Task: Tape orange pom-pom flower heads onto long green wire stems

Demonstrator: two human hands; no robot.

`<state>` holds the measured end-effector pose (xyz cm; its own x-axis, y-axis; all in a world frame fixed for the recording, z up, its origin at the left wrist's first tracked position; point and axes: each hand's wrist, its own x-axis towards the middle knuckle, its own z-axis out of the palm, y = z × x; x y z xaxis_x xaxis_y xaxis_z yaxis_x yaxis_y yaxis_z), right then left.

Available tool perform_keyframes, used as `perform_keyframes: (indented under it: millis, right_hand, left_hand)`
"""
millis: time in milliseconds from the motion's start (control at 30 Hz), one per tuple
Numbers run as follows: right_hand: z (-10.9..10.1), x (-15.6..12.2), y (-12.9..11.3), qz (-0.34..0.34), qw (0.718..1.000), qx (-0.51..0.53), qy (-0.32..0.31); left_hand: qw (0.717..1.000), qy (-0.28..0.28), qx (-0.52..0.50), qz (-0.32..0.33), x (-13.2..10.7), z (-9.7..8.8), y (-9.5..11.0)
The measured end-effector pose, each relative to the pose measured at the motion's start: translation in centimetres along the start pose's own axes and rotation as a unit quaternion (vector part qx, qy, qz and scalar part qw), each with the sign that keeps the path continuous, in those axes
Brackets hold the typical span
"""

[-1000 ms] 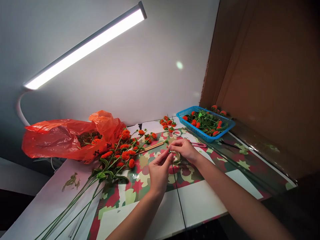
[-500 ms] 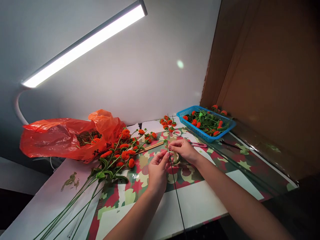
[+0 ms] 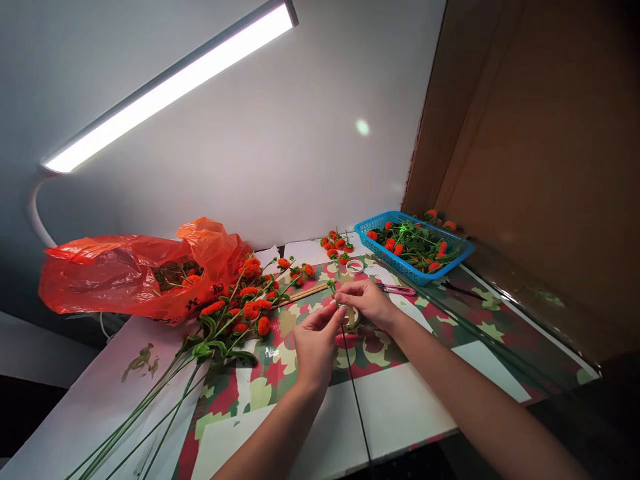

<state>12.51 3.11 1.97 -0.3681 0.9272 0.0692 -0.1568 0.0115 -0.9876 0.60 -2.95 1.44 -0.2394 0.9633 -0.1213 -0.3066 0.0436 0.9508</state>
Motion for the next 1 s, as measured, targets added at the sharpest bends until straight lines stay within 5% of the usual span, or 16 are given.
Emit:
perform_keyframes:
  millis: [367,700,833,1000]
  right_hand:
    - [-0.2,0.1,0.3,0.008,1.0,0.019,-0.016]
    - [-0.7,0.5,1.3,0.098,0.962,0.212,-0.14]
    - [-0.5,0.3,1.0,0.081,0.961,0.213,-0.154]
    - [-0.6,0.2,0.7,0.038,0.979,0.159,-0.121]
  left_hand:
    - [0.997,-0.001,-0.071,-0.035,0.3,-0.1,0.0]
    - [0.97,-0.096,-0.186,-0.122,0.4,-0.2,-0.2]
    - [0.976,-0.114,-0.144,-0.12,0.2,-0.4,-0.2]
    - [0.996,-0.085,-0.004,-0.034,0.0,-0.8,0.0]
